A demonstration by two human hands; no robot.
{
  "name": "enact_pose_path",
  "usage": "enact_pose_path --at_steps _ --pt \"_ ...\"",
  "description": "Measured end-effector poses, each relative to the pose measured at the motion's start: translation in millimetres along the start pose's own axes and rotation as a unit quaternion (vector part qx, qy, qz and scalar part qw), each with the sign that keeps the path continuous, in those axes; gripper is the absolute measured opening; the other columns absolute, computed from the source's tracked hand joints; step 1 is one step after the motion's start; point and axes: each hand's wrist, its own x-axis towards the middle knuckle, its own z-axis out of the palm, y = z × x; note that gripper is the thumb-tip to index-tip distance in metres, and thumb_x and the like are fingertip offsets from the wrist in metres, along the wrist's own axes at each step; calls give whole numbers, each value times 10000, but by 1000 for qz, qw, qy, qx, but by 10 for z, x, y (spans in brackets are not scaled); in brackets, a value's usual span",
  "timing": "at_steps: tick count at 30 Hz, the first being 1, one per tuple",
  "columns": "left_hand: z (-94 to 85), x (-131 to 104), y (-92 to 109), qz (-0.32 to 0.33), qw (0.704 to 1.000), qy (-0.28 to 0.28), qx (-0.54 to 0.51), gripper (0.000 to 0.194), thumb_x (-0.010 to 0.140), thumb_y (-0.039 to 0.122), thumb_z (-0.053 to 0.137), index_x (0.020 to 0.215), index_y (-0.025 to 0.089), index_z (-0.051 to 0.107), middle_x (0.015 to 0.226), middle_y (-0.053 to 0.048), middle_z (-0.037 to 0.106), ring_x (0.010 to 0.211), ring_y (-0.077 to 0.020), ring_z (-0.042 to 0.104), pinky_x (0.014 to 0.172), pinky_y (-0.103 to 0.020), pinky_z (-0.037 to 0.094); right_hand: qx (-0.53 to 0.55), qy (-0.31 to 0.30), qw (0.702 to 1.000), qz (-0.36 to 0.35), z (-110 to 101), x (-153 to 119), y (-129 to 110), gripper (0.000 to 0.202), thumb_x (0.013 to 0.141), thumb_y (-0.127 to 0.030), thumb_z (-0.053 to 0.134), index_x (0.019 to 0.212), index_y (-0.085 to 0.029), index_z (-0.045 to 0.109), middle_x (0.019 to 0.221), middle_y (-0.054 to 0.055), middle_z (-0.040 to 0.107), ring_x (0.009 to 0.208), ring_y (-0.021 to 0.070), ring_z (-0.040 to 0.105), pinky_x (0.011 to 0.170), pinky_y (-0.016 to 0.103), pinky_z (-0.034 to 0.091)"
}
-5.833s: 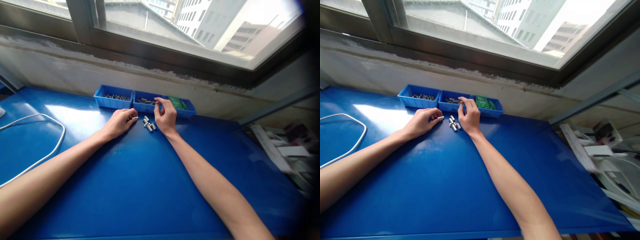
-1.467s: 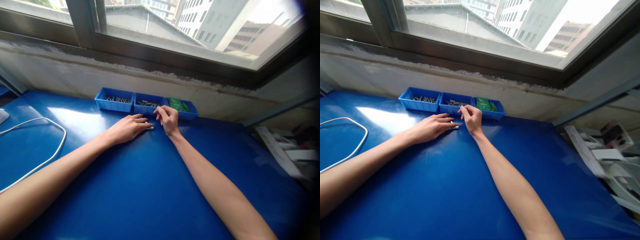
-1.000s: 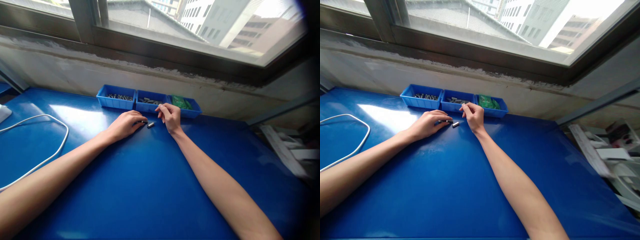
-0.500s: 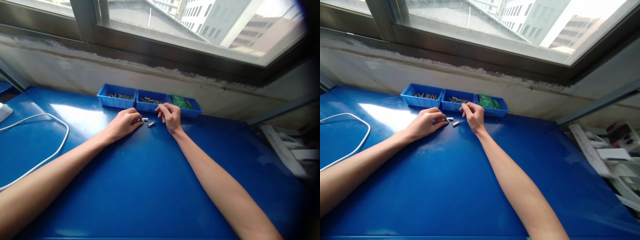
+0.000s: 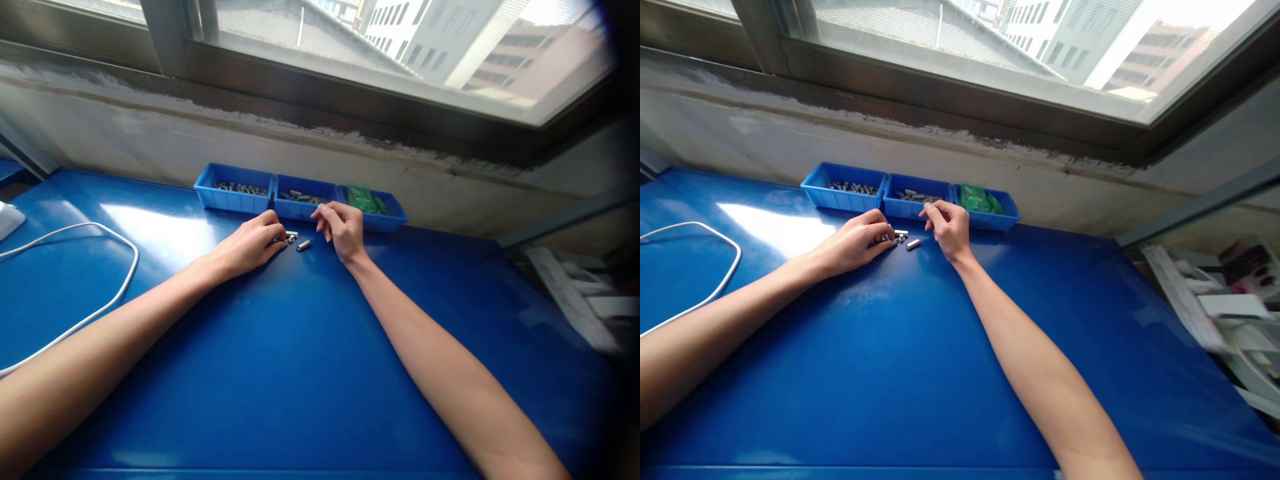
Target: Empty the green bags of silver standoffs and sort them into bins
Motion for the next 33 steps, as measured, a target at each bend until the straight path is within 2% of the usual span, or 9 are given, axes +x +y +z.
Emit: enact_pose_path --at_steps 5,8,11,17,19,23,26,29,33 --pt "-12 -10 60 0 999 28 -31 154 920 269 601 913 152 702 960 -71 588 779 -160 583 738 -289 495 -4 -3 1000 7 5 2 1 341 895 -460 621 717 -181 706 550 -7 583 394 88 427 403 247 293" --pt "-41 9 109 -38 992 65 -99 166 895 300 644 872 153 718 906 -63 622 717 -139 583 692 -270 495 0 -3 1000 11 4 -2 -13 333 888 -455 627 714 -181 703 542 -12 578 384 86 415 395 248 281" --pt "-73 42 136 -93 966 96 -220 227 888 379 680 891 156 724 904 -67 682 742 -143 622 688 -255 511 -4 -10 1000 0 1 -11 -15 315 891 -432 631 719 -179 710 545 -13 583 403 88 433 411 244 303" --pt "-80 66 130 -144 904 85 -394 353 833 477 758 922 139 717 879 -73 748 773 -171 705 741 -267 568 -21 -22 1000 -2 -14 -17 11 315 898 -429 630 735 -177 723 563 -6 592 466 100 488 445 233 339" --pt "-73 75 109 -159 891 126 -406 372 802 483 789 918 136 720 833 -71 756 744 -181 724 729 -273 586 -25 -23 999 4 -17 -18 14 325 899 -441 626 737 -177 725 567 -4 594 472 103 493 447 233 343" --pt "-114 105 10 -204 858 284 -375 393 770 495 815 900 136 723 776 -75 763 672 -186 734 660 -273 599 -26 -23 999 2 -13 -21 1 325 897 -440 626 732 -178 725 564 -1 597 475 107 500 451 236 347" --pt "-192 122 -83 -238 823 363 -367 358 773 477 815 883 147 730 735 -64 757 645 -181 730 636 -276 604 -23 -22 999 0 -10 -23 -16 314 892 -426 629 724 -178 722 563 1 601 477 110 507 453 237 350" --pt "-254 130 -154 -267 796 390 -378 333 748 458 836 849 160 730 710 -55 749 629 -179 724 616 -279 604 -26 -21 999 6 -10 -22 -23 315 888 -428 626 724 -178 723 566 3 604 483 114 517 455 237 358" --pt "-256 120 -211 -296 778 393 -389 352 724 451 850 858 146 738 709 -66 749 625 -184 724 625 -291 608 -26 -21 999 5 -17 -18 -8 316 891 -427 623 728 -176 724 565 3 605 486 114 522 458 235 362"
